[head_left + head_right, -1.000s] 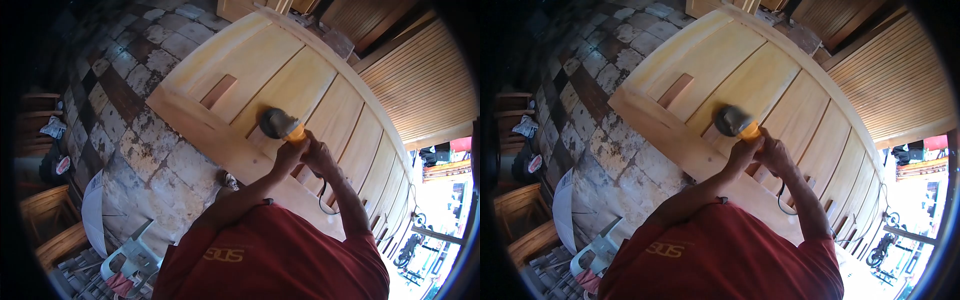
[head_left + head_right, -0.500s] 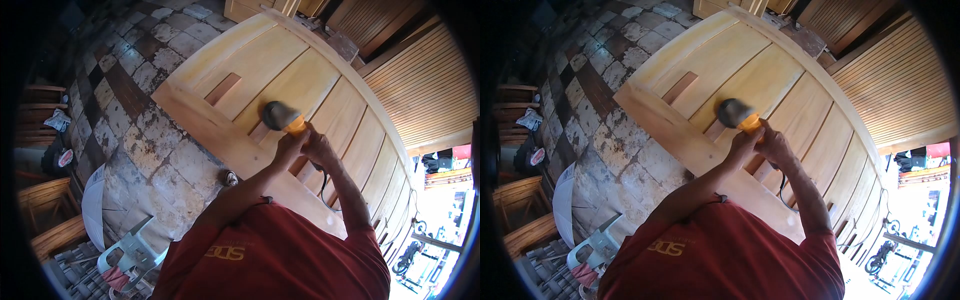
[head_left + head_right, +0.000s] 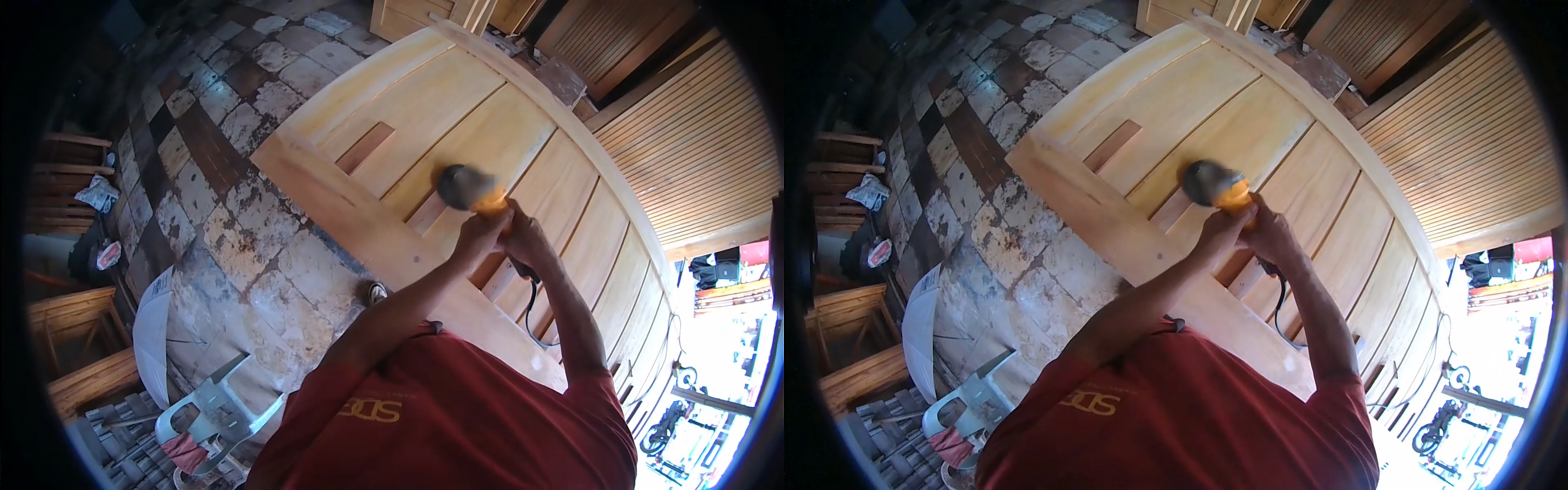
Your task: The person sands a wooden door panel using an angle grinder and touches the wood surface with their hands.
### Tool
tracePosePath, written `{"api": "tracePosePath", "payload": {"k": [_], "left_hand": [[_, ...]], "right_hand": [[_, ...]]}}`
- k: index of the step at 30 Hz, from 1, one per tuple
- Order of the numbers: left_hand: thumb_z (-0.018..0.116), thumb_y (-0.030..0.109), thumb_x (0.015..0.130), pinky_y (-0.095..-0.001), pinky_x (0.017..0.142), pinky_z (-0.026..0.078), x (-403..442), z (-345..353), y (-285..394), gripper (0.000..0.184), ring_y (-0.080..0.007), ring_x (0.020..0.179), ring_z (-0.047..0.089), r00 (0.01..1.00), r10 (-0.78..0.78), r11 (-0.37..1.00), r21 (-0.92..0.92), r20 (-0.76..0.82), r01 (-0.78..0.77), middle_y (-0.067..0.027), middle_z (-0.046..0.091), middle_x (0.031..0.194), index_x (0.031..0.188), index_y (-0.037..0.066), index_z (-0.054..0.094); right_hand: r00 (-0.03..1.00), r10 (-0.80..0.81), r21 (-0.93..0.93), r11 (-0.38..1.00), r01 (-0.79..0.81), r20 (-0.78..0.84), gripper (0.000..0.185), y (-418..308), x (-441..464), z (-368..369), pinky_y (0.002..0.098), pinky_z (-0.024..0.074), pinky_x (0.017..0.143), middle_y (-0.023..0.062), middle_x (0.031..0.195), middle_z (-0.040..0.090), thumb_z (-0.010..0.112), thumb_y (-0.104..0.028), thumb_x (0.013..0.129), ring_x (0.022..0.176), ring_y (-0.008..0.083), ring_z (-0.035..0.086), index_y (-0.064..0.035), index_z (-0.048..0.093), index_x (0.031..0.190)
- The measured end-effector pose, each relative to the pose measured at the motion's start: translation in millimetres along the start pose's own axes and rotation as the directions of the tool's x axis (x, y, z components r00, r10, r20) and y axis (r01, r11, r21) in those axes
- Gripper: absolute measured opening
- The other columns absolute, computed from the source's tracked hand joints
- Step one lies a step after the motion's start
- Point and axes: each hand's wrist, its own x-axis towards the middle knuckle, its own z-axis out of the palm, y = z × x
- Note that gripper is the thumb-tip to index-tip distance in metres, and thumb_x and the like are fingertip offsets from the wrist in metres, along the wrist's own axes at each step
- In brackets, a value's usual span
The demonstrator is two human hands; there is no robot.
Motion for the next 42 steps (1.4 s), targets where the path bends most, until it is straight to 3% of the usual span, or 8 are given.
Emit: {"api": "tracePosePath", "payload": {"k": [5,7,9,12,16,29,32,42], "left_hand": [[0.073,0.053,0.099,-0.0323,0.067,0.063,9.6,-18.3,-55.9,0.066,-0.0197,0.088,0.077,0.934,0.358,0.914,0.203,0.010,-0.352,-0.0139,0.075,0.101,0.119,-0.010,0.068],[0.073,0.053,0.100,-0.0326,0.068,0.063,16.8,-16.9,-38.0,0.064,-0.0193,0.089,0.077,0.940,0.341,0.929,0.145,0.019,-0.340,-0.0132,0.075,0.101,0.119,-0.009,0.068],[0.073,0.052,0.100,-0.0328,0.068,0.063,21.3,-14.7,-14.1,0.063,-0.0185,0.089,0.077,0.995,0.099,0.993,-0.067,-0.015,-0.100,-0.0122,0.075,0.101,0.119,-0.008,0.069],[0.074,0.052,0.100,-0.0313,0.071,0.063,9.1,-22.8,-5.5,0.063,-0.0153,0.089,0.074,0.997,0.076,0.977,0.201,-0.028,-0.069,-0.0101,0.075,0.101,0.120,-0.007,0.069],[0.074,0.053,0.100,-0.0314,0.072,0.060,-29.1,-29.5,-14.1,0.067,-0.0144,0.091,0.073,0.996,0.034,0.998,0.050,-0.087,-0.030,-0.0117,0.075,0.107,0.128,-0.008,0.066],[0.075,0.057,0.098,-0.0350,0.088,0.057,-45.2,-80.3,20.0,0.069,-0.0198,0.104,0.074,0.986,0.126,0.988,0.108,-0.107,-0.115,-0.0147,0.076,0.113,0.130,-0.004,0.067],[0.076,0.055,0.098,-0.0359,0.088,0.058,-36.9,-105.0,26.4,0.066,-0.0213,0.105,0.075,0.936,0.307,0.952,0.056,-0.170,-0.302,-0.0154,0.077,0.112,0.128,-0.003,0.068],[0.074,0.059,0.098,-0.0337,0.079,0.057,-24.5,-193.7,50.4,0.067,-0.0179,0.090,0.073,0.977,0.168,0.983,0.097,-0.129,-0.157,-0.0116,0.076,0.097,0.119,-0.004,0.071]], "right_hand": [[0.993,-0.114,0.018,0.993,0.114,0.035,0.087,4.1,-5.0,11.2,0.0500,0.0611,0.089,0.0239,0.108,0.078,0.088,-0.039,0.081,0.105,0.0430,0.076,-0.0152,0.046,0.154],[0.995,-0.097,0.035,0.995,0.096,0.010,0.085,1.2,5.3,10.2,0.0510,0.0609,0.088,0.0241,0.108,0.078,0.087,-0.039,0.082,0.104,0.0442,0.076,-0.0156,0.046,0.154],[0.996,-0.081,0.091,0.992,0.083,-0.026,0.084,-0.2,15.6,10.0,0.0521,0.0606,0.088,0.0243,0.107,0.078,0.086,-0.039,0.083,0.102,0.0457,0.075,-0.0157,0.046,0.153],[0.995,-0.095,0.037,0.995,0.095,0.000,0.084,-1.1,12.0,14.8,0.0538,0.0602,0.088,0.0248,0.106,0.078,0.087,-0.039,0.083,0.100,0.0473,0.075,-0.0151,0.045,0.152],[0.983,-0.160,0.005,0.987,0.160,0.096,0.085,-12.4,-12.1,20.4,0.0543,0.0600,0.088,0.0258,0.106,0.077,0.086,-0.040,0.083,0.103,0.0468,0.074,-0.0154,0.044,0.153],[0.968,-0.233,-0.010,0.972,0.235,0.088,0.091,-74.3,-3.2,31.8,0.0547,0.0603,0.090,0.0243,0.110,0.078,0.090,-0.037,0.082,0.105,0.0467,0.074,-0.0156,0.042,0.155],[0.971,-0.219,0.001,0.975,0.220,0.091,0.092,-101.8,12.5,47.0,0.0533,0.0605,0.091,0.0241,0.112,0.077,0.091,-0.037,0.081,0.107,0.0454,0.074,-0.0150,0.041,0.155],[0.970,-0.224,0.017,0.975,0.224,0.093,0.089,-173.2,48.5,90.4,0.0511,0.0591,0.093,0.0232,0.114,0.077,0.090,-0.031,0.083,0.109,0.0437,0.074,-0.0162,0.041,0.156]]}}
